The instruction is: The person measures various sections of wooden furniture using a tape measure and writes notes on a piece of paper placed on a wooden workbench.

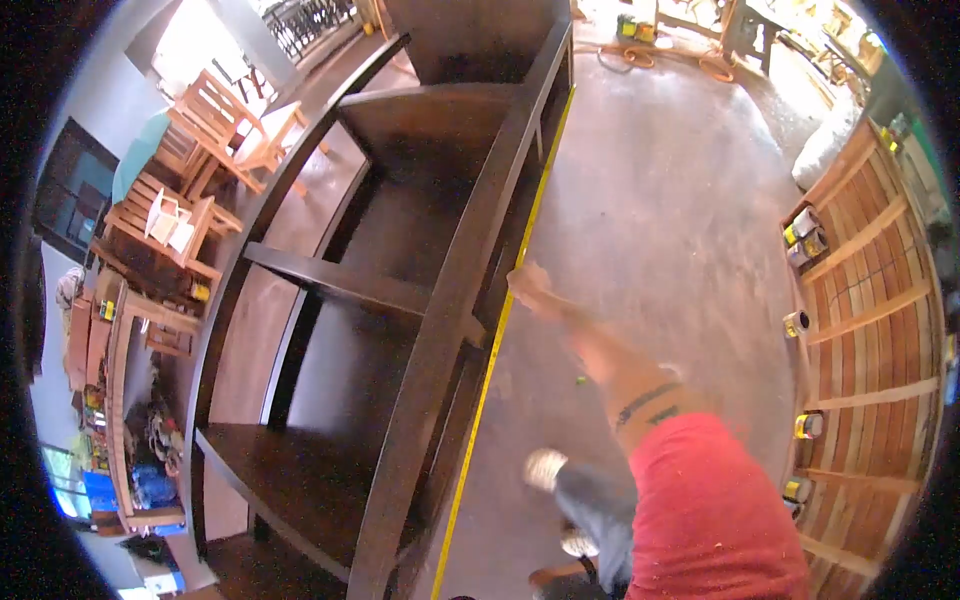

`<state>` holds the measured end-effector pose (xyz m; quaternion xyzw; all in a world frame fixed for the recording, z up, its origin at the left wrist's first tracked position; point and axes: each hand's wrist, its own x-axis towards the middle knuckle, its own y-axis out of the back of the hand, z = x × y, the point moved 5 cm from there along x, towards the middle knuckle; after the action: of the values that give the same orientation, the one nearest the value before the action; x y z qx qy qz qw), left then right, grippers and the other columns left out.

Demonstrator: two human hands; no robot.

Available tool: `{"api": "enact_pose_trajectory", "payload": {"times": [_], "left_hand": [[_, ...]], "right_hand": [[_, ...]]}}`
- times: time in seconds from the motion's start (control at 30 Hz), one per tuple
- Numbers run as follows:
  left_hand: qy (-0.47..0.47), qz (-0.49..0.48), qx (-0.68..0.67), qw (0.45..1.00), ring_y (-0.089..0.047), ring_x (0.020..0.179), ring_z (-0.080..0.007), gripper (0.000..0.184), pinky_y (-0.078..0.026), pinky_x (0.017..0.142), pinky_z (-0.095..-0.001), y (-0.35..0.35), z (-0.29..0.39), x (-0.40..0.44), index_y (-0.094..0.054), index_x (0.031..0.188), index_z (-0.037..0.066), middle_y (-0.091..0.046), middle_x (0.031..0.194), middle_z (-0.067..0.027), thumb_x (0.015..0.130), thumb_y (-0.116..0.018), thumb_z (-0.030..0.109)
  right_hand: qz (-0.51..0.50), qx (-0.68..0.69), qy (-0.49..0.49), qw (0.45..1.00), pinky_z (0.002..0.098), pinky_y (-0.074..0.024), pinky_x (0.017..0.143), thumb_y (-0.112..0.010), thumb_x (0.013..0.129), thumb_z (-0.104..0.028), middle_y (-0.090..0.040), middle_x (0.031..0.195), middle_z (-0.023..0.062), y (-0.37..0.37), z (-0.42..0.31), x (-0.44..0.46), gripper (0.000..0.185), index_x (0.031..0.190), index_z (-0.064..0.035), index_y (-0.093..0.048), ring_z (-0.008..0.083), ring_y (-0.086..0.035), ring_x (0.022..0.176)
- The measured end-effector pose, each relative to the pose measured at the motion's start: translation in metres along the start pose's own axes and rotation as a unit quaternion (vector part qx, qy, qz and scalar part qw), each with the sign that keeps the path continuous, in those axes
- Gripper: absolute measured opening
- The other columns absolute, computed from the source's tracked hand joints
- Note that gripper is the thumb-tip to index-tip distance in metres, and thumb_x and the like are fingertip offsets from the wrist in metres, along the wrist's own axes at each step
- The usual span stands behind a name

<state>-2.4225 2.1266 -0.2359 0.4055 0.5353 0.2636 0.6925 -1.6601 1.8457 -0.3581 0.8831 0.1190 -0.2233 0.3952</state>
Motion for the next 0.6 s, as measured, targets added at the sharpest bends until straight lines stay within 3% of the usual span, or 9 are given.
{"api": "enact_pose_trajectory", "payload": {"times": [0.07,0.13,0.23,0.27,0.37,0.4,0.43,0.47,0.6], "left_hand": [[0.031,-0.031,-0.004,0.999,-0.069,0.068,-0.0299,0.034,-0.053,0.061,-0.0439,0.005,-0.008,-0.013,-0.071,0.102,0.009,-0.069,0.076,-0.0158,0.092,-0.060,0.040],[0.079,-0.068,-0.014,0.995,-0.069,0.068,-0.0298,0.034,-0.053,0.061,-0.0439,0.004,-0.037,-0.052,-0.071,0.102,0.009,-0.069,0.076,-0.0156,0.092,-0.059,0.040],[0.165,-0.142,0.006,0.976,-0.069,0.067,-0.0297,0.035,-0.053,0.060,-0.0440,0.004,-0.088,-0.192,-0.071,0.101,0.010,-0.069,0.075,-0.0154,0.092,-0.059,0.041],[0.166,-0.181,0.050,0.968,-0.069,0.067,-0.0297,0.035,-0.053,0.060,-0.0441,0.009,-0.102,-0.238,-0.071,0.101,0.010,-0.069,0.075,-0.0154,0.092,-0.059,0.041],[0.014,-0.296,0.300,0.907,-0.069,0.067,-0.0295,0.035,-0.053,0.060,-0.0441,-0.006,-0.091,-0.362,-0.071,0.100,0.010,-0.069,0.075,-0.0152,0.091,-0.059,0.041],[-0.033,-0.151,0.133,0.979,-0.068,0.065,-0.0273,0.037,-0.052,0.060,-0.0432,0.032,-0.041,-0.366,-0.070,0.088,0.007,-0.068,0.071,-0.0150,0.091,-0.059,0.042],[0.316,-0.174,-0.120,0.925,-0.066,0.068,-0.0231,0.036,-0.051,0.063,-0.0397,0.077,0.021,-0.373,-0.070,0.085,0.004,-0.067,0.070,-0.0148,0.091,-0.059,0.038],[0.258,-0.125,-0.161,0.944,-0.049,0.058,-0.0110,0.039,-0.043,0.055,-0.0334,0.094,0.051,-0.377,-0.075,0.090,0.003,-0.055,0.060,-0.0046,0.093,-0.060,0.038],[0.290,-0.150,-0.170,0.930,-0.053,0.059,-0.0137,0.039,-0.047,0.057,-0.0351,0.124,0.110,-0.392,-0.075,0.097,0.004,-0.063,0.066,-0.0072,0.093,-0.058,0.039]], "right_hand": [[-0.014,0.049,-0.087,0.995,0.0422,-0.0567,0.085,-0.060,0.088,-0.019,-0.070,0.112,0.0172,-0.010,0.007,0.003,0.027,0.108,-0.0037,-0.071,0.0308,-0.068,0.106],[-0.016,-0.024,-0.009,1.000,0.0421,-0.0565,0.085,-0.060,0.088,-0.019,-0.069,0.112,0.0172,0.003,0.019,-0.024,0.027,0.109,-0.0038,-0.071,0.0306,-0.068,0.107],[-0.080,-0.090,0.134,0.984,0.0418,-0.0562,0.086,-0.060,0.088,-0.018,-0.069,0.113,0.0171,0.049,0.042,-0.078,0.028,0.110,-0.0039,-0.070,0.0304,-0.067,0.107],[-0.113,-0.099,0.163,0.975,0.0417,-0.0561,0.086,-0.060,0.088,-0.018,-0.069,0.114,0.0170,0.069,0.047,-0.092,0.028,0.110,-0.0040,-0.070,0.0303,-0.067,0.107],[-0.194,-0.133,0.212,0.949,0.0414,-0.0558,0.086,-0.060,0.089,-0.018,-0.068,0.115,0.0170,0.108,0.031,-0.093,0.028,0.112,-0.0041,-0.069,0.0301,-0.067,0.107],[-0.206,-0.150,0.218,0.942,0.0413,-0.0557,0.087,-0.060,0.089,-0.017,-0.068,0.115,0.0169,0.120,0.027,-0.091,0.028,0.112,-0.0042,-0.069,0.0300,-0.067,0.108],[-0.213,-0.162,0.222,0.938,0.0412,-0.0556,0.087,-0.060,0.089,-0.017,-0.068,0.115,0.0169,0.129,0.027,-0.098,0.028,0.112,-0.0042,-0.068,0.0300,-0.067,0.108],[-0.217,-0.172,0.219,0.935,0.0411,-0.0555,0.087,-0.060,0.089,-0.017,-0.068,0.115,0.0169,0.138,0.023,-0.099,0.028,0.113,-0.0043,-0.068,0.0299,-0.067,0.108],[-0.221,-0.207,0.228,0.926,0.0407,-0.0551,0.088,-0.060,0.089,-0.017,-0.067,0.117,0.0167,0.166,0.012,-0.099,0.029,0.115,-0.0045,-0.067,0.0296,-0.067,0.108]]}}
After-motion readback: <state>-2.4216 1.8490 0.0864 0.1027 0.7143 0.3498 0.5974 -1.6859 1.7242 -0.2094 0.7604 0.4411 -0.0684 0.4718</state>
